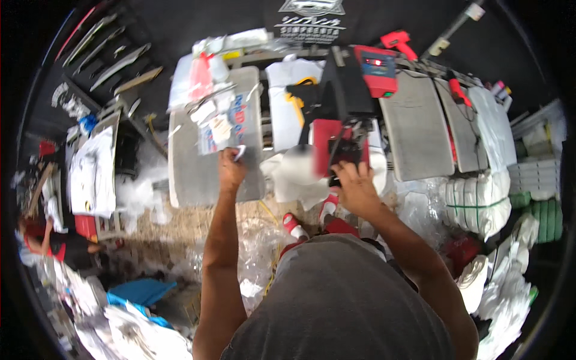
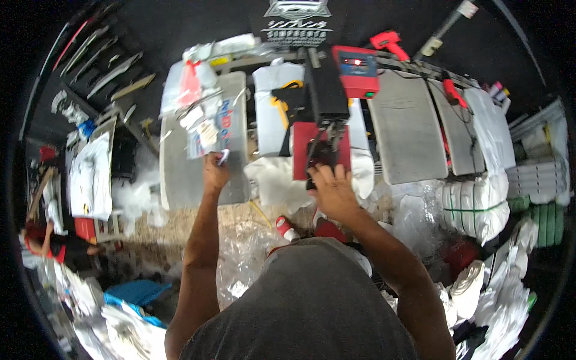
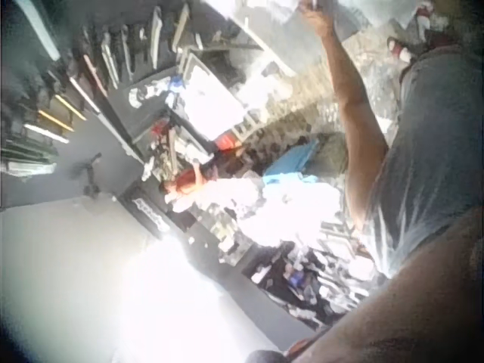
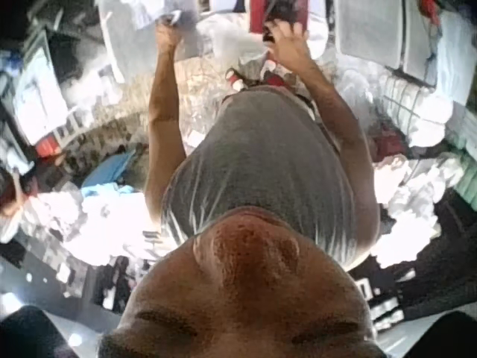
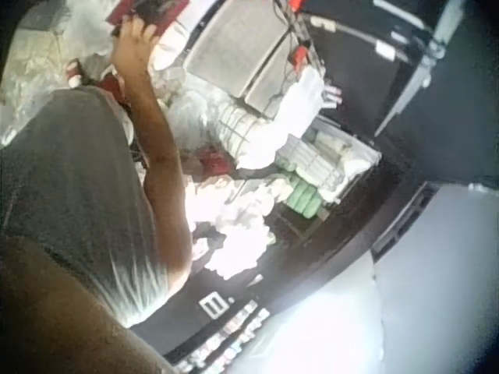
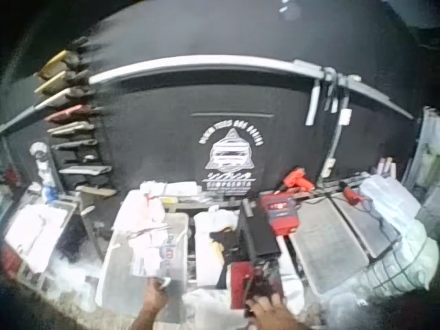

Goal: The person holds up a t-shirt, positions the collar onto a heat press, and aligns a transfer label onto it by hand. After pressing the label with the heat press, the person rubs the transfer with a cloth, peels off the film, and repeats the process on another shirt.

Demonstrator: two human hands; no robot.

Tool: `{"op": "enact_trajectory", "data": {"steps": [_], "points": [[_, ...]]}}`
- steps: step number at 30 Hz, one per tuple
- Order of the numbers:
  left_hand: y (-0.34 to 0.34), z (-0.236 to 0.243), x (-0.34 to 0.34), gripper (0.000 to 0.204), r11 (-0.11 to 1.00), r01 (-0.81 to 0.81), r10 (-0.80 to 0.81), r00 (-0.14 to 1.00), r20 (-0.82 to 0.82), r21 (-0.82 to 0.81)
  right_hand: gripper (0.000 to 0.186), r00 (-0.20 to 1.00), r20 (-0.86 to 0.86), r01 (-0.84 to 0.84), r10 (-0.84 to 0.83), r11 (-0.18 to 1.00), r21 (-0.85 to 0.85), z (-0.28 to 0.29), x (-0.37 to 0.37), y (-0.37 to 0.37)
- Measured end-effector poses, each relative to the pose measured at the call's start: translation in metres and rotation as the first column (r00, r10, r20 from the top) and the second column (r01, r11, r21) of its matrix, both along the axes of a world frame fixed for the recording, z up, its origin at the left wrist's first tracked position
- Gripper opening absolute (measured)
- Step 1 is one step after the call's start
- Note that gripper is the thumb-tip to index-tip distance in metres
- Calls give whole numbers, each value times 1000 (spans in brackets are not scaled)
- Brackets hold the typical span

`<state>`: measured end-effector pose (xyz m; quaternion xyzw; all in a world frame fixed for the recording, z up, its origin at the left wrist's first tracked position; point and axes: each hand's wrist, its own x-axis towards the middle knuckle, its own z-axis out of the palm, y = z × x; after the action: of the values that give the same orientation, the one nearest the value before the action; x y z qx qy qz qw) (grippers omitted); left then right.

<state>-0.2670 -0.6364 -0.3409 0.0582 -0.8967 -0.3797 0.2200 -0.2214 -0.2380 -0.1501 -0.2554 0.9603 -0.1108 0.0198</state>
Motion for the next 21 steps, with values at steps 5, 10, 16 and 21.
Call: {"op": "enact_trajectory", "data": {"steps": [5,10,16,21], "points": [[33,2,-37,18,976,8,-71,958,279,220,57,994,-99,49,-53,998,-35,-3,2,15],[49,-26,33,15,798,-39,-207,919,335,601,58,993,-115,8,-18,996,-85,-4,5,13],[72,-31,87,19,577,-135,-249,910,331,806,51,993,-105,47,-57,994,-99,-3,5,25],[44,-46,99,24,505,69,-387,909,154,860,43,985,-173,-74,28,961,-268,-27,0,14]]}}
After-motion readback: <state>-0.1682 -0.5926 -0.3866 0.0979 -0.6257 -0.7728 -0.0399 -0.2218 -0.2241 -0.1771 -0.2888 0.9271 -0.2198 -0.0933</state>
